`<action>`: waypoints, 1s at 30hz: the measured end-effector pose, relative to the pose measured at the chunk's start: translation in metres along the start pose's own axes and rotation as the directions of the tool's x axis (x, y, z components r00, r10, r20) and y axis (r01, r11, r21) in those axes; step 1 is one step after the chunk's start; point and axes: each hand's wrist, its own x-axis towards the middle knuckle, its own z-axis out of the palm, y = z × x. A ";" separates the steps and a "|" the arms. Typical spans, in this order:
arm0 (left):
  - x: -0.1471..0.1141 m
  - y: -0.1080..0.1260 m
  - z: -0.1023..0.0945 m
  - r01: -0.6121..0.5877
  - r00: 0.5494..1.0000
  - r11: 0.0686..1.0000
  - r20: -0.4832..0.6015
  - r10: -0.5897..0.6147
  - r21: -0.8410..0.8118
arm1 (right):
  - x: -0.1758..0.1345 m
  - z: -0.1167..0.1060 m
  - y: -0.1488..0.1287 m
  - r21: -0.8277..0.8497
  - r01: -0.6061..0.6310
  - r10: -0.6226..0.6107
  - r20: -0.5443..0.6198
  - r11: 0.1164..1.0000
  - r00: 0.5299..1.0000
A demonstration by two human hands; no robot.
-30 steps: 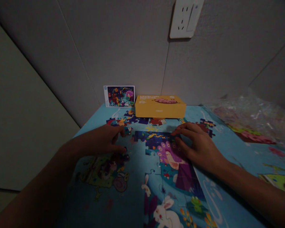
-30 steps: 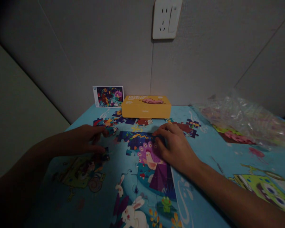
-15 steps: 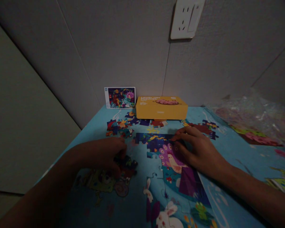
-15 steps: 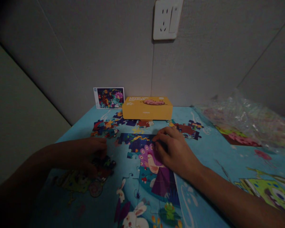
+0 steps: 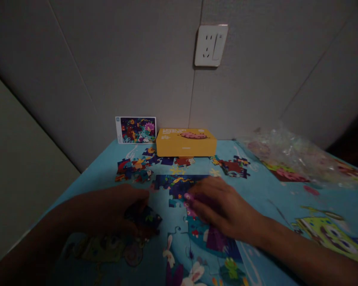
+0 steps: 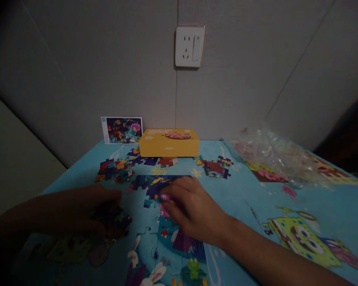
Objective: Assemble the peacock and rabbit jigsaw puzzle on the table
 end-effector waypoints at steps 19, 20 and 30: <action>0.059 0.023 0.062 -0.277 0.920 0.568 -0.385 -0.076 -0.775 | 0.003 -0.018 0.081 -0.190 -0.506 0.437 -0.312 0.842 0.844; 0.061 0.023 0.062 -0.291 0.916 0.541 -0.393 -0.081 -0.789 | 0.003 -0.017 0.087 -0.231 -0.504 0.428 -0.310 0.832 0.849; 0.058 0.026 0.060 -0.233 0.939 0.392 -0.311 -0.148 -0.890 | 0.012 -0.007 0.077 -0.267 -0.356 0.239 -0.387 0.896 0.891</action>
